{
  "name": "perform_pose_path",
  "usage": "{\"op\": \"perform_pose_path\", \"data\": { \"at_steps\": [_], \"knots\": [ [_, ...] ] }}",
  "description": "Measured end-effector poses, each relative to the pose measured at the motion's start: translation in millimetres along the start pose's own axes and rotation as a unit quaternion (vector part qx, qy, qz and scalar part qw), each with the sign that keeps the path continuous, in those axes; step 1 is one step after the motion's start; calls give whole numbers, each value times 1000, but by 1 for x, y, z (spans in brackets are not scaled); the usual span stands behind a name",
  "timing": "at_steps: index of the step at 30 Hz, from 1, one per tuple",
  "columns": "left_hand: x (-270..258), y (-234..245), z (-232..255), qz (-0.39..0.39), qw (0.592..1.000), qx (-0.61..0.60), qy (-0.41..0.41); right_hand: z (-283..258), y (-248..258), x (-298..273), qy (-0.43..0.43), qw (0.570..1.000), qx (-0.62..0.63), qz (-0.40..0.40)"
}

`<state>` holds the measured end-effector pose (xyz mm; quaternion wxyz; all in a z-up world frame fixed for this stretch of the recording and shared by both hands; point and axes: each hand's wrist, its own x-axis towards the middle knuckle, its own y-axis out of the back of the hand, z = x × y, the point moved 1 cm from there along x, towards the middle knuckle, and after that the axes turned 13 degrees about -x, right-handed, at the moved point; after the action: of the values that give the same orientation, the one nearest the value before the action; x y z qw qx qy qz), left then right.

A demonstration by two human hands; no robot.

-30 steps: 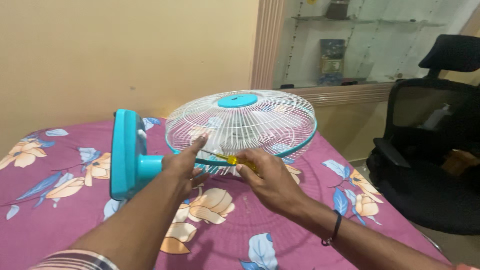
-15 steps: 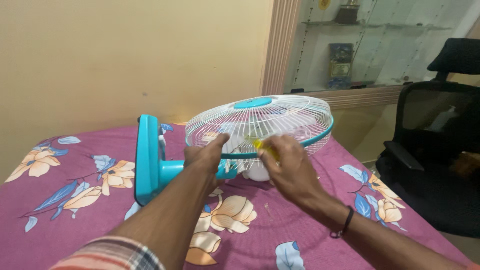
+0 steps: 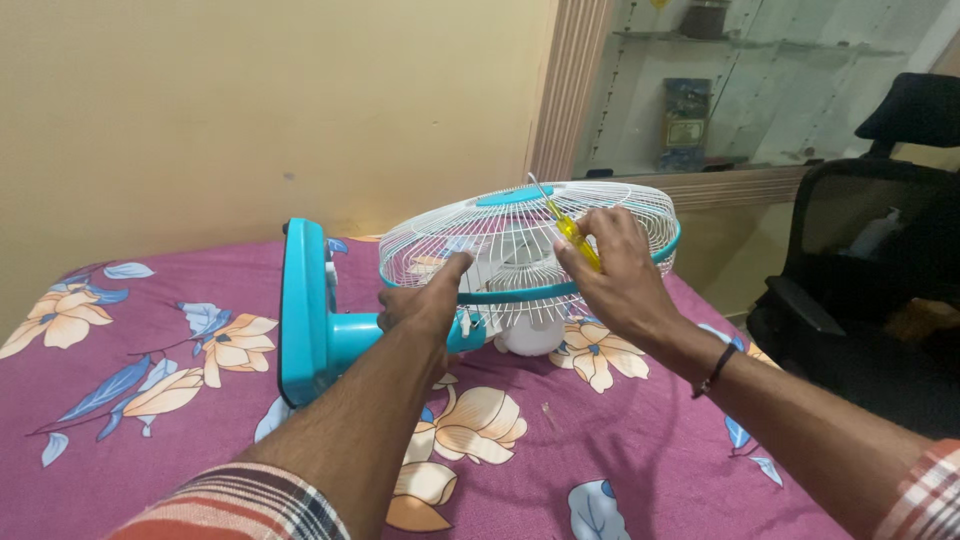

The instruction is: The person uses a yellow screwdriver to loosen and remove a screw from the neck of a small table fan. After removing the screw, the person detaches the fan head from the stand.

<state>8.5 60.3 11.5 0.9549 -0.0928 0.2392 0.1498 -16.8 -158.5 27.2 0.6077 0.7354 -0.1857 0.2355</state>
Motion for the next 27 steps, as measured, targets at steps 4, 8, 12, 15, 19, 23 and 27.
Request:
{"op": "perform_pose_path", "data": {
  "at_steps": [4, 8, 12, 15, 19, 23, 27],
  "knots": [
    [14, -11, -14, -227, 958, -145, 99, 4, 4, 5, 35, 999, -1, 33],
    [21, -29, -23, -347, 899, -227, 142, 5, 5, -1, 63, 996, 8, 56],
    [22, -50, -24, -242, 900, -324, 160, 1, 10, -8, 127, 986, -32, 98],
    [26, -60, -21, -214, 898, -346, 166, 3, 16, -12, 105, 992, -12, 64],
    [31, -62, -20, -208, 914, -316, 148, -4, 27, -7, 85, 995, 5, 53],
    [25, -65, -15, -232, 918, -291, 135, -3, 37, -5, 65, 996, 29, 56],
    [13, -63, -11, -133, 939, -278, 150, 0, 37, -5, 27, 999, 0, 43]
  ]
}}
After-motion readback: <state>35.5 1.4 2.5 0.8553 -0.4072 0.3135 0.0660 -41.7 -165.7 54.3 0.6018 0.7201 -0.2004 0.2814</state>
